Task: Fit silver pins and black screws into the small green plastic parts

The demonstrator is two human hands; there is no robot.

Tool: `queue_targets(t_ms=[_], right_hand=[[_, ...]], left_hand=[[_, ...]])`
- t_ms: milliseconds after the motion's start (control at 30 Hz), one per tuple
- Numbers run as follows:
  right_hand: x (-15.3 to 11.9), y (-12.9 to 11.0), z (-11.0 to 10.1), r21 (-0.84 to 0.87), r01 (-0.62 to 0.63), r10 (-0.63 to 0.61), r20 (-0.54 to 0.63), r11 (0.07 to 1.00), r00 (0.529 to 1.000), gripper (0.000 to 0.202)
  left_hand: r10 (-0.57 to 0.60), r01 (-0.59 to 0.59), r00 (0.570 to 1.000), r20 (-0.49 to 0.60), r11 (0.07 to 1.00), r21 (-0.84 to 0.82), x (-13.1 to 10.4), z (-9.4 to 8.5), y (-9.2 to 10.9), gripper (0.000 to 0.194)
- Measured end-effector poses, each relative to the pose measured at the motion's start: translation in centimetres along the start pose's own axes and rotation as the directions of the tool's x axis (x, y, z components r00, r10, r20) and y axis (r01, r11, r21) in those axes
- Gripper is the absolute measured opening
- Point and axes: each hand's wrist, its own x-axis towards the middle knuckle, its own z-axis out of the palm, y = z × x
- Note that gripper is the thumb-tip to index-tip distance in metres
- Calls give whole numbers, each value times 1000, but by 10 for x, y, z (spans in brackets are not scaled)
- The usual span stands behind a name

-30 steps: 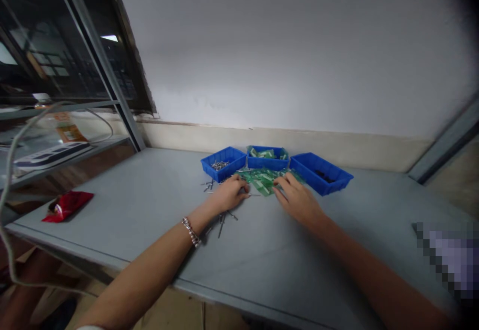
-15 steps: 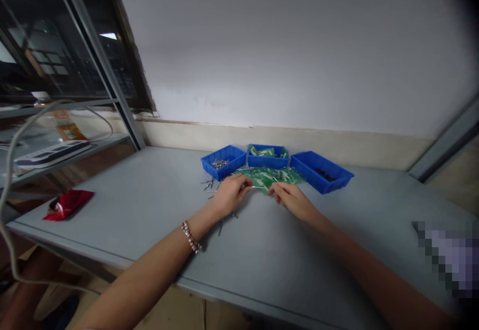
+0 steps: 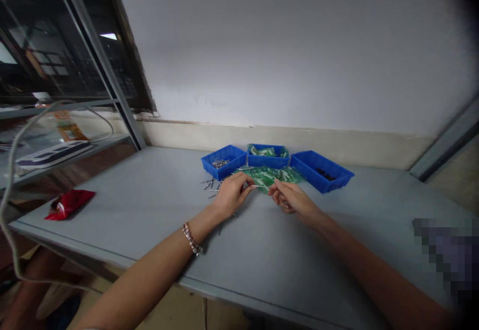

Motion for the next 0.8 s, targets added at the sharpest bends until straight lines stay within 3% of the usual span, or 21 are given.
queue_targets(t_ms=[433, 800], right_hand=[[-4, -5, 1, 145, -60, 53, 53, 988, 997, 36], [-9, -14, 4, 9, -38, 38, 38, 999, 999, 34]], left_hand=[[74, -81, 995, -71, 991, -105, -1, 0, 3, 7], [117, -119, 992, -40, 991, -56, -2, -5, 9, 13]])
